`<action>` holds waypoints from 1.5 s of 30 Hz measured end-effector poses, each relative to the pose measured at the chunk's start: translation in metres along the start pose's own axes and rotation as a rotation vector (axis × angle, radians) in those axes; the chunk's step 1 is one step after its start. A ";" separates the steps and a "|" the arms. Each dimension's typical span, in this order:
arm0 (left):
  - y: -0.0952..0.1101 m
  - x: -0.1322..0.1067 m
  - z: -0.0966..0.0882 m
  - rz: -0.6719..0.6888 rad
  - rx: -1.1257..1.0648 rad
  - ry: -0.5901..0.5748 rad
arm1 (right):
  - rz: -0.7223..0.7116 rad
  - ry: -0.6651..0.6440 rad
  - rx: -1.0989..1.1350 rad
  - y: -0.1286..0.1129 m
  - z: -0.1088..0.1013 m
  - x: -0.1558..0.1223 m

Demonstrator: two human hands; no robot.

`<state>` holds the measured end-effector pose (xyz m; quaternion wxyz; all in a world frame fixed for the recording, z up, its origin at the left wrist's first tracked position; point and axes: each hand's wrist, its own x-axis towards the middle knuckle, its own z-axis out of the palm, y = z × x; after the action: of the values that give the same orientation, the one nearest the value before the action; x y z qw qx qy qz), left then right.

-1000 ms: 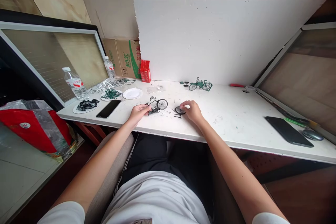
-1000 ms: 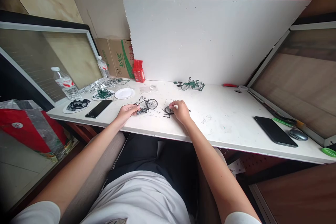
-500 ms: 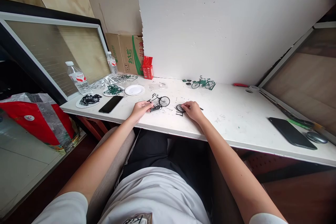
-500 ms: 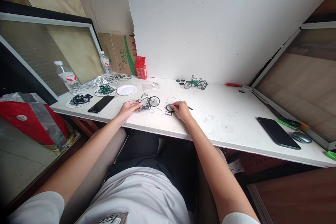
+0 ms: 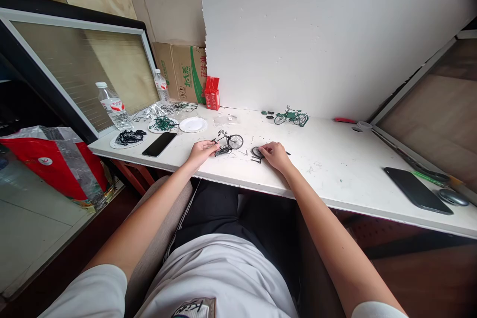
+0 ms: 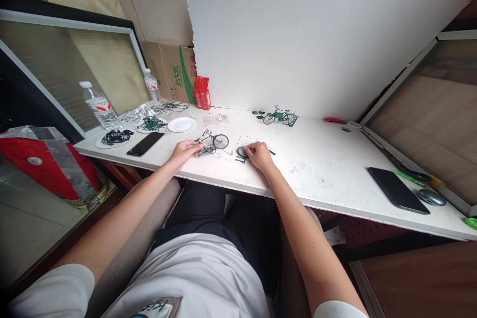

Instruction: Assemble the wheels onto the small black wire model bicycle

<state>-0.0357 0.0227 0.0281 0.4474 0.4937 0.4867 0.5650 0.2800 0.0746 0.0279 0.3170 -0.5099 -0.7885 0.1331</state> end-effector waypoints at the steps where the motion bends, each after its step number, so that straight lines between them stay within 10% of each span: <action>1: 0.000 0.000 0.000 -0.002 -0.001 0.004 | 0.005 -0.001 0.002 0.000 0.000 0.000; 45: -0.014 0.007 -0.004 -0.004 0.004 0.011 | 0.163 0.008 0.000 0.002 0.003 0.000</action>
<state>-0.0400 0.0311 0.0150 0.4450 0.4904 0.4914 0.5657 0.2794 0.0757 0.0242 0.3084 -0.5731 -0.7430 0.1564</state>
